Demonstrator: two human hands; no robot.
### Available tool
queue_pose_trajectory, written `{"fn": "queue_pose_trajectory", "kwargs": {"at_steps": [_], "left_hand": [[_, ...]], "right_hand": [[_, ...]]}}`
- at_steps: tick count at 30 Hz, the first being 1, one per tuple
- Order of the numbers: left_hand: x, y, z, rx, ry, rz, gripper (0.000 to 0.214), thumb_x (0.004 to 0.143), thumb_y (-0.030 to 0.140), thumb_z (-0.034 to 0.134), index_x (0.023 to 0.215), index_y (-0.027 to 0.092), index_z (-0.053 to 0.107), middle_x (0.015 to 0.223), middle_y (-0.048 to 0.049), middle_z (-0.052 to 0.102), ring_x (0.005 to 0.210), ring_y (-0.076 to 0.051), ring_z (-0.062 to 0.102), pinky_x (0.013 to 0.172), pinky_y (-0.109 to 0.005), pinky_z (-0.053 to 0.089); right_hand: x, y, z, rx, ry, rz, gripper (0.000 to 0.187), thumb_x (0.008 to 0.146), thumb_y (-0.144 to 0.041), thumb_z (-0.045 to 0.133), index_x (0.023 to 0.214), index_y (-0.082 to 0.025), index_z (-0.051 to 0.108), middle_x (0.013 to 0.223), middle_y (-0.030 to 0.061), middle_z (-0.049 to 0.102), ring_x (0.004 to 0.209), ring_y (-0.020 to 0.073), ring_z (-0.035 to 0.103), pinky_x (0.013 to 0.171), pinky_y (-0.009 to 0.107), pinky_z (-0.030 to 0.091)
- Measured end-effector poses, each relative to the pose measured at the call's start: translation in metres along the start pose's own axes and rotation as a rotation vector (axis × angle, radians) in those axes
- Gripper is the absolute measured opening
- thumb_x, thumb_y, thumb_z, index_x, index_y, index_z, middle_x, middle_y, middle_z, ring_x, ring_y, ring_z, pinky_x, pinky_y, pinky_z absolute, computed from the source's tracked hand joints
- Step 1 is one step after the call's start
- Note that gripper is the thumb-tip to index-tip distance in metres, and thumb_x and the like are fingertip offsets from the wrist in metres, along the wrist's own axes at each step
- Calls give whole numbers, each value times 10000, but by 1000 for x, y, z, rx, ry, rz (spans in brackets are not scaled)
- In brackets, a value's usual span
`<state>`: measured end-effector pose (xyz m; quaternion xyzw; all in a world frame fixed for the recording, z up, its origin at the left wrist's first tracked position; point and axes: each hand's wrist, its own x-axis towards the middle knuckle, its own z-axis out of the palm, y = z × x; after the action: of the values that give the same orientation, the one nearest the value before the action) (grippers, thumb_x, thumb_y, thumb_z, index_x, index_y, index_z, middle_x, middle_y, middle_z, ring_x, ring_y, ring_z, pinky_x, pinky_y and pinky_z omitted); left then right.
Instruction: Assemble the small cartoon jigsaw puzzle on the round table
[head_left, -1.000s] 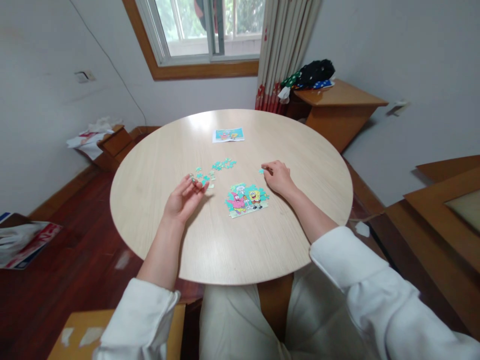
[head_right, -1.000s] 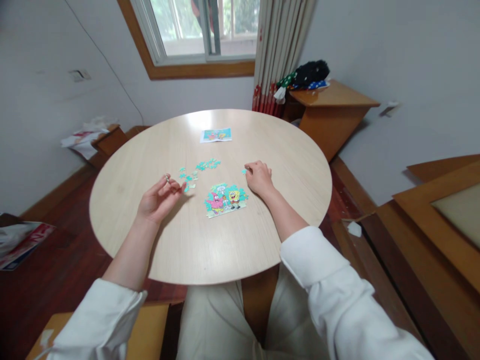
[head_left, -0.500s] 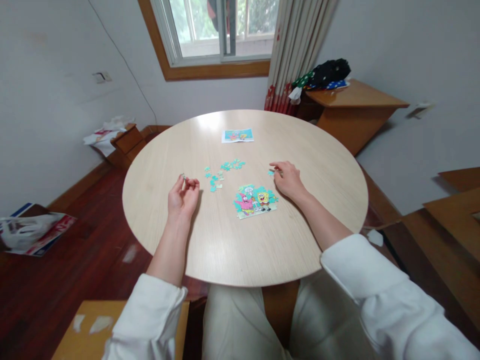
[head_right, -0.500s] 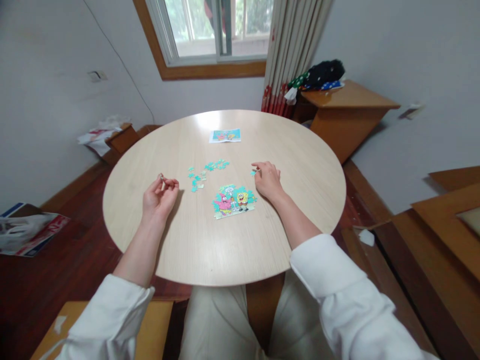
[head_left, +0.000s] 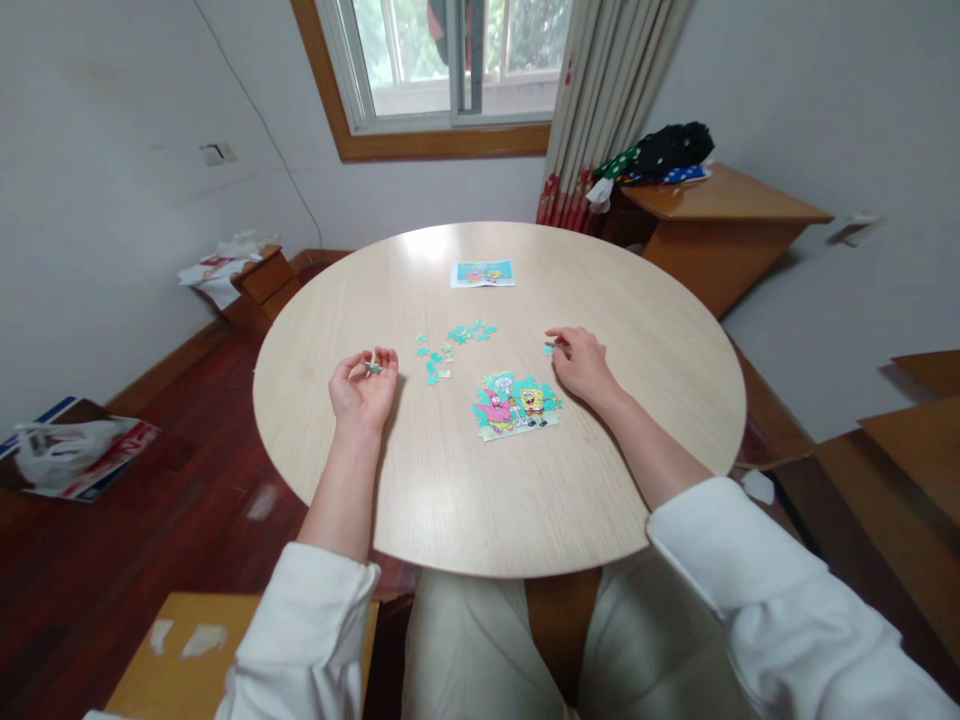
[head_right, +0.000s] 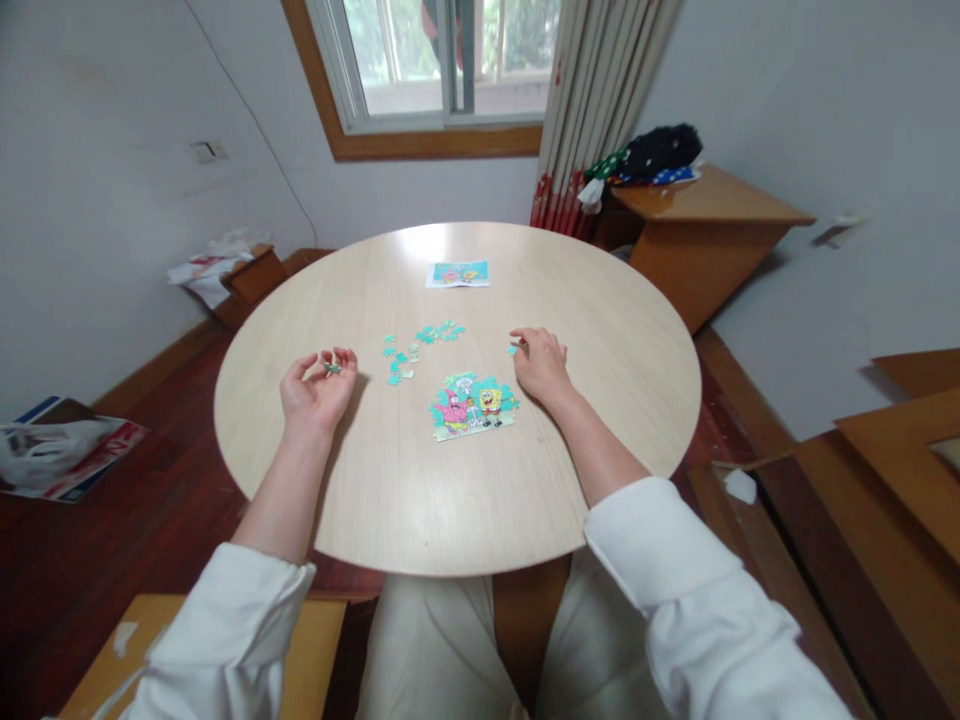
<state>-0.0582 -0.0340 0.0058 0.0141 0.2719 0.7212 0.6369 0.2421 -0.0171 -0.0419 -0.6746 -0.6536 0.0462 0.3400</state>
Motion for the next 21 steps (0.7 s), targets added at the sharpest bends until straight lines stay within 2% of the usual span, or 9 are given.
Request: {"fn": "queue_pose_trajectory", "kwargs": {"at_steps": [3, 6, 10, 15, 21], "left_hand": [[7, 0, 3, 88, 4, -19, 148, 780, 95, 493, 674, 179, 434, 618, 6, 498, 574, -81, 537, 610, -207, 511], [18, -5, 11, 159, 11, -40, 232, 770, 67, 487, 604, 185, 375, 514, 55, 382, 441, -49, 393, 477, -157, 380], [31, -21, 21, 234, 22, -4, 305, 808, 89, 480, 565, 190, 325, 459, 80, 298, 391, -47, 293, 443, -163, 293], [42, -32, 19, 343, -10, 93, 308, 808, 91, 508, 560, 186, 352, 451, 79, 329, 401, -51, 314, 470, -183, 286], [46, -15, 12, 252, -17, 30, 229, 759, 68, 480, 585, 178, 382, 494, 62, 370, 443, -56, 378, 526, -181, 362]], "right_hand": [[0, 1, 1, 12, 6, -7, 370, 784, -140, 425, 1073, -200, 646, 1034, 137, 654, 1018, 303, 550, 875, 469, 378], [1, 1, 1, 18, 7, -11, 365, 779, -142, 431, 1064, -201, 650, 1028, 137, 659, 1011, 306, 552, 879, 473, 376], [2, 1, 1, -7, 0, -10, 365, 783, -147, 429, 1070, -186, 651, 1031, 144, 656, 1010, 307, 554, 878, 471, 374], [1, -3, 1, -56, -17, -61, 348, 801, -170, 443, 1078, -189, 653, 1058, 146, 645, 1020, 312, 542, 867, 474, 367], [10, -12, 4, -1, -69, -185, 298, 846, -206, 441, 1022, -208, 682, 1064, 130, 643, 1046, 299, 532, 888, 458, 345]]}}
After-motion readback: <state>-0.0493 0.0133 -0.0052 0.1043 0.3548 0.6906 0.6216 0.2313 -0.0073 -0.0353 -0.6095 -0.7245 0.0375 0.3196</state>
